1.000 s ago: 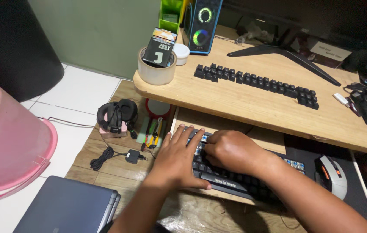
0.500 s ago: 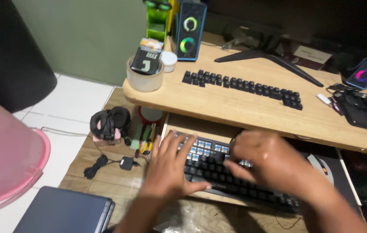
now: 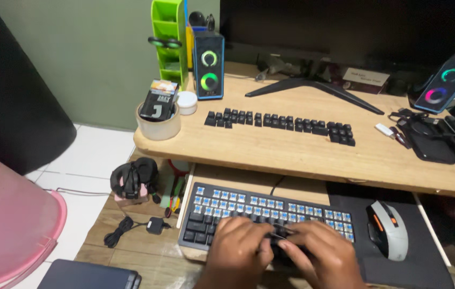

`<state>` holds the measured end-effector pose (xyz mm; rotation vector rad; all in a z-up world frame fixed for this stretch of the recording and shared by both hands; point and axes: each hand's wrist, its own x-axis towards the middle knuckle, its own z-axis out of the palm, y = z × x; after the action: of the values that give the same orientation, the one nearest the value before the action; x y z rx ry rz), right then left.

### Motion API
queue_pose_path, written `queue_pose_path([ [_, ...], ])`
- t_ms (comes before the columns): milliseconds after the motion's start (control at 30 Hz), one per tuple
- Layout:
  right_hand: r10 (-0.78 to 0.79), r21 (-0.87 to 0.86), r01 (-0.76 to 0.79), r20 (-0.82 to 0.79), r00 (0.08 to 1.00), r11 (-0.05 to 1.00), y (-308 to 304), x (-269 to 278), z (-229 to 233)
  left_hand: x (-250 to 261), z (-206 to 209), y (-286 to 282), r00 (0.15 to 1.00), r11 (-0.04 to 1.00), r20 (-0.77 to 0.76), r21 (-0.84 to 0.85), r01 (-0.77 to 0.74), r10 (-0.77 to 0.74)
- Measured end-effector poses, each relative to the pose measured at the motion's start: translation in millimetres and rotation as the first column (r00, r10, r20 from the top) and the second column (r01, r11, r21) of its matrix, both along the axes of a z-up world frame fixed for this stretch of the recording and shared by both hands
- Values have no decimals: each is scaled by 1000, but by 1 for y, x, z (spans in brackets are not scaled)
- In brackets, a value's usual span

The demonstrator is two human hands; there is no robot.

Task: The person uses a keycap puller to remove keycaps from a mechanical keyboard and places them on the desk. They then pick up the keycaps and press them back onto the keyboard switches.

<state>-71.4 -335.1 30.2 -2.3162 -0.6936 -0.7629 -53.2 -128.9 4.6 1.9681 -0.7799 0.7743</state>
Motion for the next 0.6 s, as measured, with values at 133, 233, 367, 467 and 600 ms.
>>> queue_pose_path([
  [133, -205, 261, 160, 157, 966, 952, -17, 0, -69, 36, 25, -1, 986, 985, -33, -40, -166, 165],
  [233, -25, 560, 212, -324, 946, 801, -36, 10, -125, 89, 51, 1, 929, 937, -135, 89, -336, 346],
  [367, -189, 77, 237, -393, 900, 968, -59, 14, -160, 148, 70, -2, 860, 855, -89, 201, -478, 502],
  [467, -67, 165, 144, -401, 913, 976, -64, 22, -177, 168, 67, 0, 825, 825, -134, 245, -510, 550],
  [600, 253, 488, -20, -416, 874, 873, -76, 19, -197, 175, 57, 4, 814, 844, -239, 243, -478, 530],
])
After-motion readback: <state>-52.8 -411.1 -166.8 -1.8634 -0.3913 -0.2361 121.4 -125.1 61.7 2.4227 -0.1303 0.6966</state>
